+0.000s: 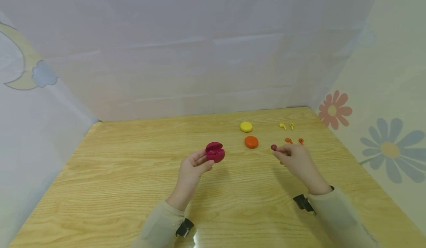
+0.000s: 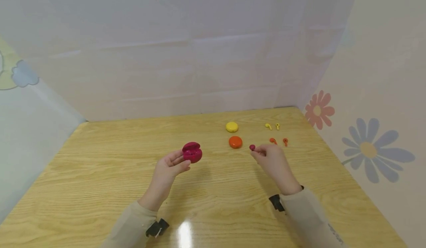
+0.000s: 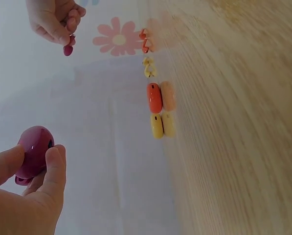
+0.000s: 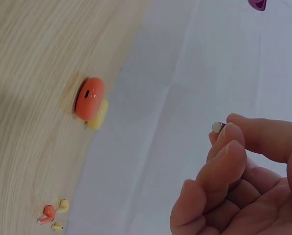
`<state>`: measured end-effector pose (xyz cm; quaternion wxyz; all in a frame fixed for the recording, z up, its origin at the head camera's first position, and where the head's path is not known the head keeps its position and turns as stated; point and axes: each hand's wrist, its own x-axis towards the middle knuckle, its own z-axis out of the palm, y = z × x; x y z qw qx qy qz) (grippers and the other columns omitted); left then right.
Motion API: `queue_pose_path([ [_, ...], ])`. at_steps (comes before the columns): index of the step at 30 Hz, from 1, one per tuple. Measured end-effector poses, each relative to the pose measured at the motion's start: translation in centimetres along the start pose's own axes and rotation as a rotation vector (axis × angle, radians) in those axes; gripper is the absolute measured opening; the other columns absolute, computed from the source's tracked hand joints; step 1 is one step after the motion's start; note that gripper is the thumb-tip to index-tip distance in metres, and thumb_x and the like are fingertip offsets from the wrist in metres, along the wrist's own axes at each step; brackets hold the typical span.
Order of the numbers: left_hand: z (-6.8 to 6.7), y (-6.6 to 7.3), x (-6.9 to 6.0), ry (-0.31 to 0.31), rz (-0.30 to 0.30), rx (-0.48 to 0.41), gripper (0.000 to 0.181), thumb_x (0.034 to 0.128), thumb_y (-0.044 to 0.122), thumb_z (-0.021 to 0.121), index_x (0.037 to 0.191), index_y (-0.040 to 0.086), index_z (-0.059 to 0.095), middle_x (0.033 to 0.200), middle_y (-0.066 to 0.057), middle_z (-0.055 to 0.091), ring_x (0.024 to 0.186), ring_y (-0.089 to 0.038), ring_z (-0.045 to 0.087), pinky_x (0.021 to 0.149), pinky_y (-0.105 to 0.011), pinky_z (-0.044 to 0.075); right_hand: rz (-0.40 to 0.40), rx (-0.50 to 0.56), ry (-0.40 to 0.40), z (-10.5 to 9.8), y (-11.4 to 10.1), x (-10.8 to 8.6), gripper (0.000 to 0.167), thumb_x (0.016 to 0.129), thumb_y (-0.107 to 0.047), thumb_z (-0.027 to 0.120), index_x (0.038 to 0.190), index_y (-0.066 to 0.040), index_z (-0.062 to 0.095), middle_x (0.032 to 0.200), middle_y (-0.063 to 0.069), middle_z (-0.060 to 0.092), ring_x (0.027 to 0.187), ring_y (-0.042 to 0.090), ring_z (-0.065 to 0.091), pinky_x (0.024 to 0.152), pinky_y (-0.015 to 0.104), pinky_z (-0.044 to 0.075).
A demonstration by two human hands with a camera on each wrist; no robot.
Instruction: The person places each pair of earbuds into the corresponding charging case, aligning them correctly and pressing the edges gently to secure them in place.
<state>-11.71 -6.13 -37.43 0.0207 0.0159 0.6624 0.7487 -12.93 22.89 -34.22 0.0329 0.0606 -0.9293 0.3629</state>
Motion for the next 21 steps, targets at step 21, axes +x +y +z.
queue_pose_path([
  [21,0.3,-0.1,0.1,0.0,-0.017,-0.009,0.042,0.0901,-0.005,0.062,0.13,-0.014,0.051,0.123,-0.027,0.061,0.105,-0.022,0.064,0.081,-0.024,0.054,-0.022,0.078,0.03,2.1,-3.1,-0.1,0.016,0.092,-0.008,0.065,0.098,0.007,0.069,0.071,0.004,0.063,0.062,0.016,0.052,0.051,0.025,0.041],
])
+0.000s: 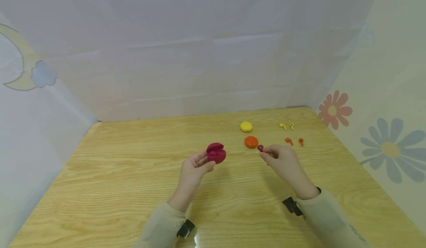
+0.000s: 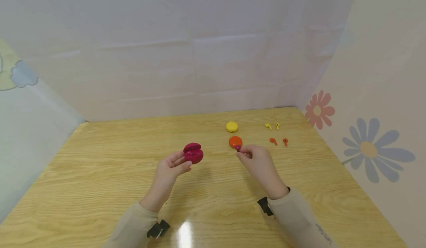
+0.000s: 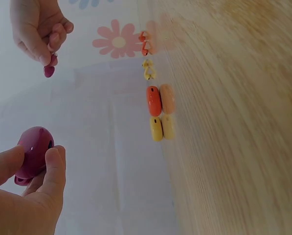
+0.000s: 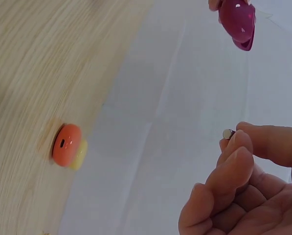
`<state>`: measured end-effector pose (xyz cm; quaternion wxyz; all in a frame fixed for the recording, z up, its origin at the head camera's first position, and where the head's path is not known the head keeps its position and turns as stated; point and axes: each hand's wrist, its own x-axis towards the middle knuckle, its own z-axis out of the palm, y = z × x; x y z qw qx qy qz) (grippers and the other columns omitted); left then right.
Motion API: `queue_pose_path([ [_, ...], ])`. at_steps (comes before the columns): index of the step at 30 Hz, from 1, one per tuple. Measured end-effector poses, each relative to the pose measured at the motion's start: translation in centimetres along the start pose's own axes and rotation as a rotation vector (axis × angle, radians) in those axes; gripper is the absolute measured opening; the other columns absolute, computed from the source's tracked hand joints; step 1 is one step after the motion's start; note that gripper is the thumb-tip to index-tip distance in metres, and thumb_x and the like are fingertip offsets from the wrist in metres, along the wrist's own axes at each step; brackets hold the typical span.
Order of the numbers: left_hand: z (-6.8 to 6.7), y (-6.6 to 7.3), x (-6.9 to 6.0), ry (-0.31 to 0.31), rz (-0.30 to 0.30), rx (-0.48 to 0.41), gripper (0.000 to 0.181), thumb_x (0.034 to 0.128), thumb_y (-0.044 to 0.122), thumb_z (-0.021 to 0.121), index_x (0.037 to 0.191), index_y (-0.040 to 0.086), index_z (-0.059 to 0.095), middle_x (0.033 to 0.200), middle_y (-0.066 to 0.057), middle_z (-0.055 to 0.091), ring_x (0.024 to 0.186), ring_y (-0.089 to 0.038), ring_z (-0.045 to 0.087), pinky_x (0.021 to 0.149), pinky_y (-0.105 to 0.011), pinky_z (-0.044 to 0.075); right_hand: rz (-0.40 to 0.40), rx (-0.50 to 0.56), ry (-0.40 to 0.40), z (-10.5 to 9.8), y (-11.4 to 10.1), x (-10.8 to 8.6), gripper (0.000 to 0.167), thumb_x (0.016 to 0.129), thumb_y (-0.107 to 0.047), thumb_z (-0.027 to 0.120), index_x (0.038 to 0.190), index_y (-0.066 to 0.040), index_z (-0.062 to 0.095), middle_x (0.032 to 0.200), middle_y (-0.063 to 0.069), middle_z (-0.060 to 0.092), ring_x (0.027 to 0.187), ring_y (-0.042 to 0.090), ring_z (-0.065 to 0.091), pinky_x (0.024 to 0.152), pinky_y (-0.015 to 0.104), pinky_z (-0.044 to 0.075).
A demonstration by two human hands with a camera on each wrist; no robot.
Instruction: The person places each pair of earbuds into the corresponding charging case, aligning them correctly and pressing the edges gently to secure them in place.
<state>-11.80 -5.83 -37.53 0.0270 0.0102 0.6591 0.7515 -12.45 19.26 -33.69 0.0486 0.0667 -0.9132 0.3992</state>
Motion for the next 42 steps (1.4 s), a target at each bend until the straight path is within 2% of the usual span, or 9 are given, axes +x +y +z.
queue_pose_path([
  [8,0.1,0.1,-0.1,-0.003,0.001,0.002,0.042,0.0906,-0.003,0.063,0.13,-0.013,0.051,0.123,-0.026,0.061,0.105,-0.021,0.064,0.081,-0.024,0.054,-0.036,0.041,-0.002,1.0,-1.0,0.0,0.014,0.091,-0.007,0.066,0.095,0.006,0.07,0.069,0.003,0.061,0.061,0.016,0.048,0.05,0.023,0.04],
  [14,0.1,0.1,-0.1,-0.006,0.007,-0.007,0.043,0.0909,-0.003,0.062,0.131,-0.013,0.051,0.124,-0.025,0.061,0.105,-0.021,0.064,0.081,-0.023,0.054,-0.037,0.046,0.003,1.4,-1.5,0.0,0.012,0.091,-0.006,0.066,0.094,0.006,0.07,0.074,0.007,0.064,0.063,0.017,0.049,0.052,0.022,0.042],
  [20,0.1,0.0,-0.1,0.001,0.011,-0.015,0.042,0.0907,-0.003,0.063,0.13,-0.013,0.051,0.123,-0.025,0.061,0.102,-0.018,0.065,0.08,-0.023,0.054,-0.034,0.064,0.003,1.9,-1.9,0.3,0.013,0.09,-0.007,0.067,0.094,0.005,0.07,0.07,0.004,0.061,0.063,0.017,0.049,0.052,0.022,0.041],
  [35,0.2,-0.1,0.0,-0.007,0.013,0.004,0.043,0.091,-0.001,0.064,0.131,-0.012,0.051,0.125,-0.024,0.061,0.107,-0.023,0.064,0.081,-0.024,0.054,-0.043,0.173,0.022,3.6,-3.2,0.4,0.013,0.089,-0.007,0.069,0.096,0.004,0.071,0.071,0.004,0.057,0.065,0.018,0.046,0.054,0.022,0.04],
  [42,0.3,-0.1,0.0,-0.013,0.018,0.019,0.043,0.0915,0.0,0.064,0.131,-0.011,0.051,0.125,-0.024,0.061,0.108,-0.024,0.063,0.082,-0.025,0.054,-0.039,0.182,0.02,3.9,-3.8,0.4,0.013,0.09,-0.007,0.069,0.096,0.004,0.07,0.072,0.005,0.059,0.065,0.017,0.046,0.055,0.022,0.04],
])
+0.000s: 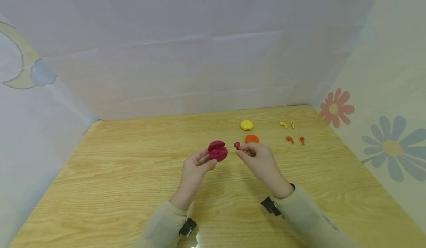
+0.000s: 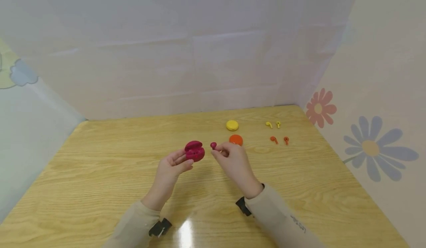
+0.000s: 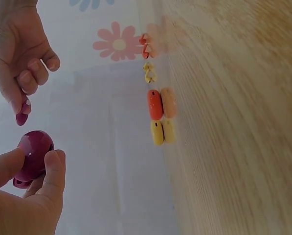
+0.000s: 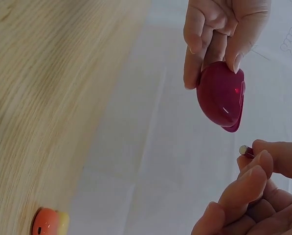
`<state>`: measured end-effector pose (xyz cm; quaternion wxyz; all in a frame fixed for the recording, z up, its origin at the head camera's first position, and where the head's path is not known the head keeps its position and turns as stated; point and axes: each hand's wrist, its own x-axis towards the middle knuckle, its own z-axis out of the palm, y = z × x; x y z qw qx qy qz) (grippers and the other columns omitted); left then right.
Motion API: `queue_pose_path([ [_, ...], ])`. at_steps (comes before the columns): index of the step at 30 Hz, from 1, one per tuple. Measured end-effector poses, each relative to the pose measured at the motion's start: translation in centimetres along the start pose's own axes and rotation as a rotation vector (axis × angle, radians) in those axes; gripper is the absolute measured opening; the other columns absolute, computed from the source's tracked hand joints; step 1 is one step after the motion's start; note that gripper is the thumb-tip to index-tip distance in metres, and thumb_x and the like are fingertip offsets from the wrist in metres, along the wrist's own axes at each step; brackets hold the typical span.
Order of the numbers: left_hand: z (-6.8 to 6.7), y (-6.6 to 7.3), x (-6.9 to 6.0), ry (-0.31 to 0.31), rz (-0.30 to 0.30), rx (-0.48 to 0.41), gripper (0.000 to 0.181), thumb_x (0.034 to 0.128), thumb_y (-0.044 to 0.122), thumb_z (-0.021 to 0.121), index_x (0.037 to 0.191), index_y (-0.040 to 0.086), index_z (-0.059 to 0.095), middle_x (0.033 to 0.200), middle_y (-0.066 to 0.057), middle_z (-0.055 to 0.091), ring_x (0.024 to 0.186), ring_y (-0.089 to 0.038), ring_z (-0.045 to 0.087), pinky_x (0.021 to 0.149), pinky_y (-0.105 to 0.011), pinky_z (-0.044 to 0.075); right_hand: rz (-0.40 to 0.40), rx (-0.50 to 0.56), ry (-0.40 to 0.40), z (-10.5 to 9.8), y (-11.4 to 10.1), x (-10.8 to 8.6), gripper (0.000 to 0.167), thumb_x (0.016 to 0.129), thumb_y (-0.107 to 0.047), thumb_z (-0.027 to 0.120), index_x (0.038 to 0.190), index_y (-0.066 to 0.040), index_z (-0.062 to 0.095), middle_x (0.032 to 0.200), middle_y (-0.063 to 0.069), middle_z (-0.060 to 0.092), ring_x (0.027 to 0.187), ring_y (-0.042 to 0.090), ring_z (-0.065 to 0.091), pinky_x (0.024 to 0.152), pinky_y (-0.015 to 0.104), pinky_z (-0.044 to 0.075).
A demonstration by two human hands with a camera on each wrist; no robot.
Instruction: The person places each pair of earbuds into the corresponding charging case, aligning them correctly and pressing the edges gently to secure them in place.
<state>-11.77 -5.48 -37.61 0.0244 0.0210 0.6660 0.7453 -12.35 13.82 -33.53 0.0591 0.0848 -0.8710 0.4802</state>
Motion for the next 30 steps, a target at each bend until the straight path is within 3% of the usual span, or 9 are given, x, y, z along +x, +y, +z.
queue_pose_path([
  [15,0.2,-0.3,0.0,-0.012,0.013,-0.025,0.043,0.0915,0.0,0.064,0.131,-0.011,0.052,0.125,-0.024,0.061,0.108,-0.024,0.063,0.082,-0.025,0.054,-0.028,0.05,0.003,1.2,-0.5,0.2,0.012,0.089,-0.006,0.07,0.095,0.004,0.071,0.073,0.005,0.061,0.064,0.016,0.048,0.053,0.022,0.041],
  [30,0.6,0.0,-0.1,-0.028,0.016,-0.037,0.042,0.0914,-0.002,0.062,0.131,-0.013,0.051,0.125,-0.026,0.06,0.109,-0.024,0.063,0.081,-0.024,0.054,0.013,0.146,0.022,2.5,-1.3,0.3,0.012,0.089,-0.008,0.07,0.093,0.004,0.072,0.067,0.004,0.06,0.06,0.015,0.045,0.051,0.021,0.036],
])
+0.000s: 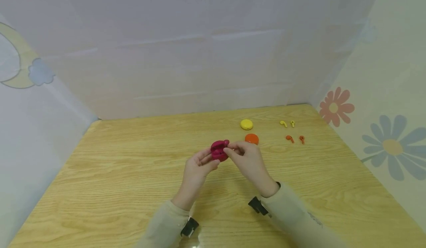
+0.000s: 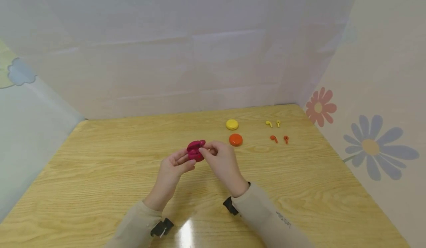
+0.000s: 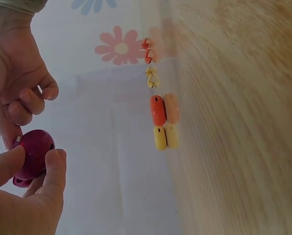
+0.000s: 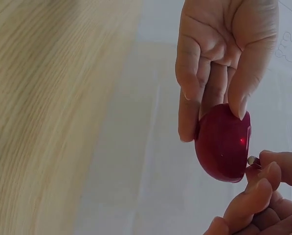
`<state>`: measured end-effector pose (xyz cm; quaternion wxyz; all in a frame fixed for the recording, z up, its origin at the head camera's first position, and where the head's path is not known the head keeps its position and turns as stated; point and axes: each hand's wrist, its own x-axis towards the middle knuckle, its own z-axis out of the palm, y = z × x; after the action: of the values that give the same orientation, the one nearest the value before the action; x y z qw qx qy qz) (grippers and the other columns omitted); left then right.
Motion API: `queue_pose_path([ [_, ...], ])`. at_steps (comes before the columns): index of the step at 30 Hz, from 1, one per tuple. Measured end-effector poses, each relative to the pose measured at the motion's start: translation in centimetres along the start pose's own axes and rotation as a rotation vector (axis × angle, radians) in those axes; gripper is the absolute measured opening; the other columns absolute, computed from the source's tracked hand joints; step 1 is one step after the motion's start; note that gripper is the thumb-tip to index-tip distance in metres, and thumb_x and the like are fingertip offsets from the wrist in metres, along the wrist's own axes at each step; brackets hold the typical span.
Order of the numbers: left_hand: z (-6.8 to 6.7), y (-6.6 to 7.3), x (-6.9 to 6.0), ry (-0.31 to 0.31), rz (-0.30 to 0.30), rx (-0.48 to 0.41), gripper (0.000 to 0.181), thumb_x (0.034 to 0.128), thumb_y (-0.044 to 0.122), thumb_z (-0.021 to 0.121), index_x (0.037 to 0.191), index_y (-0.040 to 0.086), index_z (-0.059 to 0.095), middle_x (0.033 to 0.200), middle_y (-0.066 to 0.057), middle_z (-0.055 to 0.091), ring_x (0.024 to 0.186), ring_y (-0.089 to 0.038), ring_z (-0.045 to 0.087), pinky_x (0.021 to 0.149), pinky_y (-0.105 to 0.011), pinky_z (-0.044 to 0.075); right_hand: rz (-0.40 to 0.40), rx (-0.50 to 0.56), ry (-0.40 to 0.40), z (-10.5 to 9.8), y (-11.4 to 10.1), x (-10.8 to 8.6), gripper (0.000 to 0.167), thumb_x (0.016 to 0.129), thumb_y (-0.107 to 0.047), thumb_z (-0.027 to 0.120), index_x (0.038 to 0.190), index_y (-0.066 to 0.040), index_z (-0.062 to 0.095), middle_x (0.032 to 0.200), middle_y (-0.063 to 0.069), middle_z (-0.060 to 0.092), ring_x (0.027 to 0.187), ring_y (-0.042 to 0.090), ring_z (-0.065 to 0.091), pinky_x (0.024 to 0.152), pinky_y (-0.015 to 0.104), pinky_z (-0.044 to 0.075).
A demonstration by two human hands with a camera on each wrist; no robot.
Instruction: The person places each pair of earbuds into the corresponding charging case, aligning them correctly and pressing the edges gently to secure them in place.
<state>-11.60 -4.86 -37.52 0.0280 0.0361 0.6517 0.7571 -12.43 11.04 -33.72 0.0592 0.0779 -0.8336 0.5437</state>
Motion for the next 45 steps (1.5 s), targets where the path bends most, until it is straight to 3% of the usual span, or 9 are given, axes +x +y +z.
queue_pose_path([
  [16,-0.3,0.2,0.3,-0.015,-0.012,0.002,0.043,0.0926,-0.002,0.061,0.132,-0.014,0.049,0.124,-0.026,0.06,0.108,-0.023,0.064,0.081,-0.023,0.053,-0.002,0.095,0.07,1.7,0.2,-0.2,0.013,0.088,-0.006,0.071,0.095,0.006,0.07,0.071,0.006,0.062,0.064,0.015,0.048,0.053,0.021,0.039],
  [38,-0.9,0.4,0.2,-0.031,-0.005,0.015,0.042,0.0921,-0.001,0.062,0.131,-0.013,0.05,0.125,-0.026,0.06,0.109,-0.024,0.063,0.082,-0.025,0.054,-0.041,0.056,0.075,1.5,0.3,-0.5,0.009,0.089,-0.006,0.069,0.092,0.003,0.07,0.067,0.004,0.056,0.059,0.016,0.045,0.051,0.021,0.035],
  [45,-1.1,0.6,0.1,-0.034,-0.01,0.019,0.041,0.0917,-0.001,0.062,0.13,-0.013,0.051,0.125,-0.026,0.06,0.109,-0.026,0.063,0.083,-0.025,0.054,-0.093,0.026,0.102,1.1,0.7,-0.3,0.01,0.088,-0.004,0.07,0.094,0.004,0.07,0.067,0.005,0.058,0.059,0.017,0.046,0.052,0.021,0.038],
])
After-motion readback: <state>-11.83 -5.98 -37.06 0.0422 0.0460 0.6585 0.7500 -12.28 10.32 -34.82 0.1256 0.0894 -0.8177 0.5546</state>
